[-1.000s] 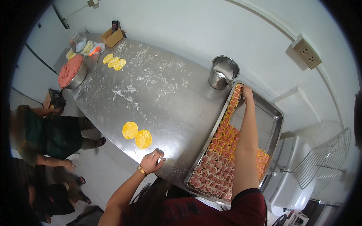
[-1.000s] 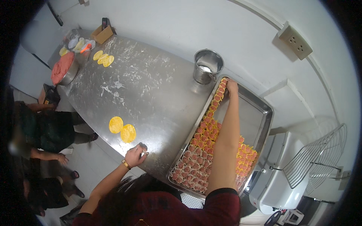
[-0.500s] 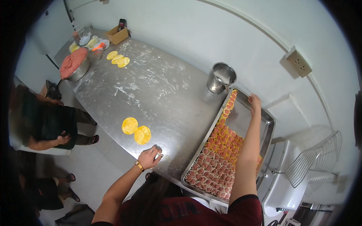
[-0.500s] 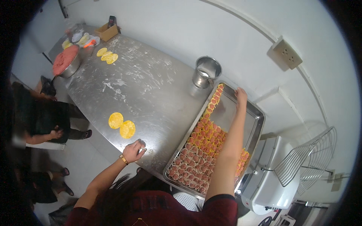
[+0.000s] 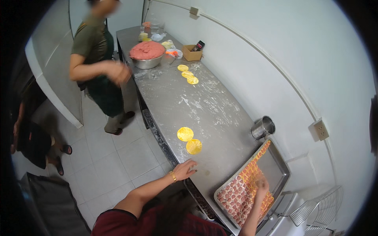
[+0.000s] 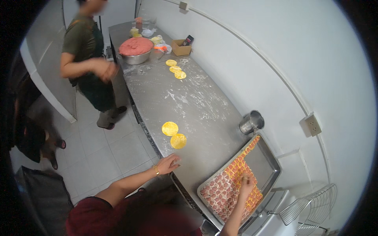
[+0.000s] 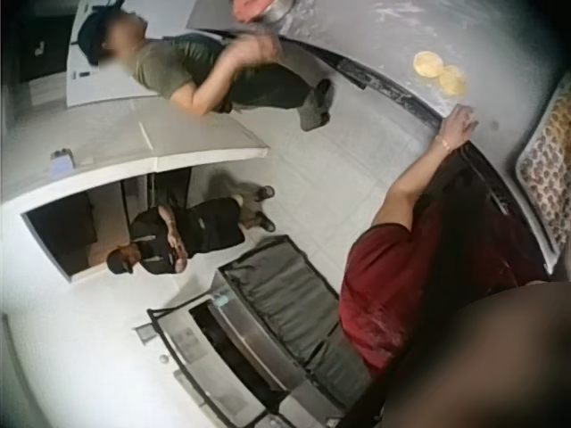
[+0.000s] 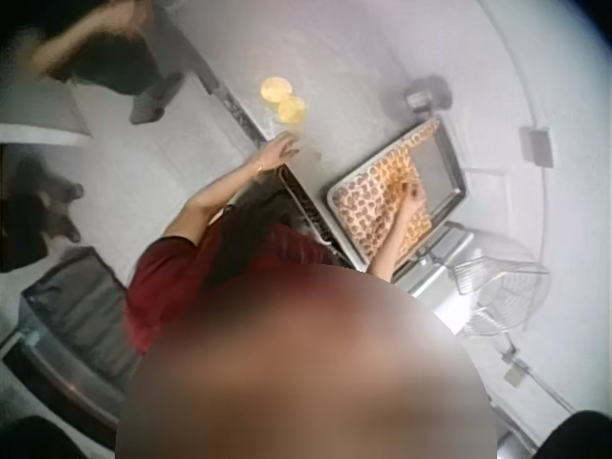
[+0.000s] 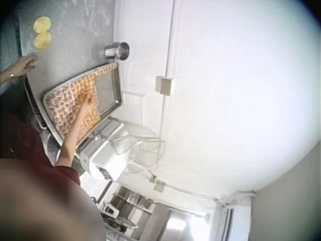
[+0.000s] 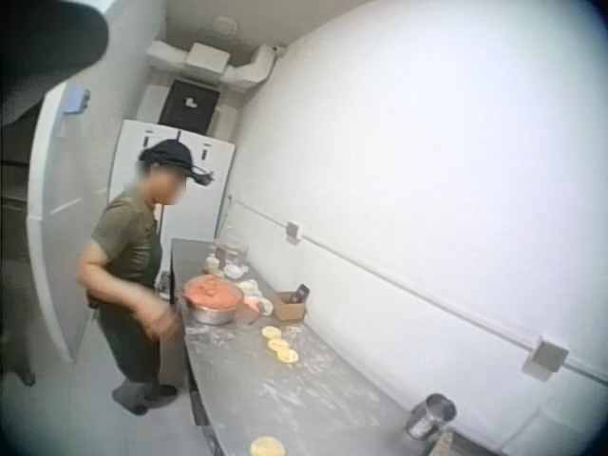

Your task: The person places a pink filling onto yellow dough discs, folds them into half-moon shapes, and arranges them on a metal tray. Another person at the same table also prepares dough and filling. The assembled pastries accumulate on the tray throughout the clip.

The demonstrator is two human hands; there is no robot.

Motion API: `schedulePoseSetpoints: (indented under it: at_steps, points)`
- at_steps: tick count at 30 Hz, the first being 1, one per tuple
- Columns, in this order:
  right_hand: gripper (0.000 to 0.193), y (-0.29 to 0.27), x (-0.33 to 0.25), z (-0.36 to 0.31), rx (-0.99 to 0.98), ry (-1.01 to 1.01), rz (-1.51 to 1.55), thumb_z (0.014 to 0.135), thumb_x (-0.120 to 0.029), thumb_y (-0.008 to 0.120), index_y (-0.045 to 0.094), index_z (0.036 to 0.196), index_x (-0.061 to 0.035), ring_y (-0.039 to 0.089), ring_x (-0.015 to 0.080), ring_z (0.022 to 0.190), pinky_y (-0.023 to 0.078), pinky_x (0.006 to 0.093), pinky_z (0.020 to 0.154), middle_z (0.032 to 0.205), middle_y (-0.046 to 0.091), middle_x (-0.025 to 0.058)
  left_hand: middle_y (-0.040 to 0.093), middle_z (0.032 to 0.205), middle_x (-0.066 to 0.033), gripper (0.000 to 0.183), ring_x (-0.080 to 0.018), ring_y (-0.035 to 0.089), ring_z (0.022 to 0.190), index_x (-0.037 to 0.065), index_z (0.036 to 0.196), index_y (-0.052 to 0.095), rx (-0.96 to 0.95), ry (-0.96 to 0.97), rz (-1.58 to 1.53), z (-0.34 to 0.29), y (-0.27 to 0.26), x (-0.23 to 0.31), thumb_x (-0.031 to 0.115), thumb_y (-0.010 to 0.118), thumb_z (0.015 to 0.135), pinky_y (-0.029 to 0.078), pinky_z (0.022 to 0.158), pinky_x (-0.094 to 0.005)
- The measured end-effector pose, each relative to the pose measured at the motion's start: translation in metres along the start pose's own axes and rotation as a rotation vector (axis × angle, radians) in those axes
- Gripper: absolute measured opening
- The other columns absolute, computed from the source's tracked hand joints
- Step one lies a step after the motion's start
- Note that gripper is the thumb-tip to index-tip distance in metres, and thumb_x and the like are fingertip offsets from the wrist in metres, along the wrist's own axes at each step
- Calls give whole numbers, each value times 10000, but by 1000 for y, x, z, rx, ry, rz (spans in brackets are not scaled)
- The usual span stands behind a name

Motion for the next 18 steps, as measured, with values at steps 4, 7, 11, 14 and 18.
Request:
schedulePoseSetpoints:
  at_steps: [4,7,11,14,18]
  points:
    - [170,93,-44,-92,-149,-226,-217,841,24,521,612,982,-3,590,192,852,461,304,765,916,619,106,533,919,-89,343,-205,594,650,124,1140,494,156,-168,-62,-107,-44,-50,205,626,833,490,610,-341]
    - [294,165,-63,-147,-282,-429,-361,780,45,520,595,1058,-12,572,319,960,441,370,860,1014,583,172,563,947,-124,369,-242,608,674,107,1143,496,272,-411,17,-215,-77,-114,206,638,817,495,655,-374]
    - [359,229,-53,-184,-353,-508,-475,768,21,527,559,1125,-12,486,383,1095,384,440,950,1156,510,211,585,907,-169,405,-271,607,686,54,1146,482,599,-736,41,-379,-109,-208,194,649,804,493,678,-396]
    - [372,246,-29,-180,-233,-465,-501,768,4,530,547,1139,-4,439,416,1144,351,459,987,1212,463,251,586,860,-156,396,-249,588,638,47,1130,474,930,-1023,0,-509,-116,-270,166,654,798,489,645,-371]
    - [359,242,4,-162,-99,-393,-575,814,-36,518,522,1171,3,411,436,1165,335,455,1004,1261,414,281,567,670,-117,347,-214,551,525,56,1064,442,1291,-1295,-214,-638,-86,-302,137,643,793,459,512,-342]
Point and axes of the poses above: each hand's wrist, its own z-axis towards the middle knuckle, its own y-axis out of the palm, x = y × z, the point moved 7 cm from there along z, towards the middle knuckle
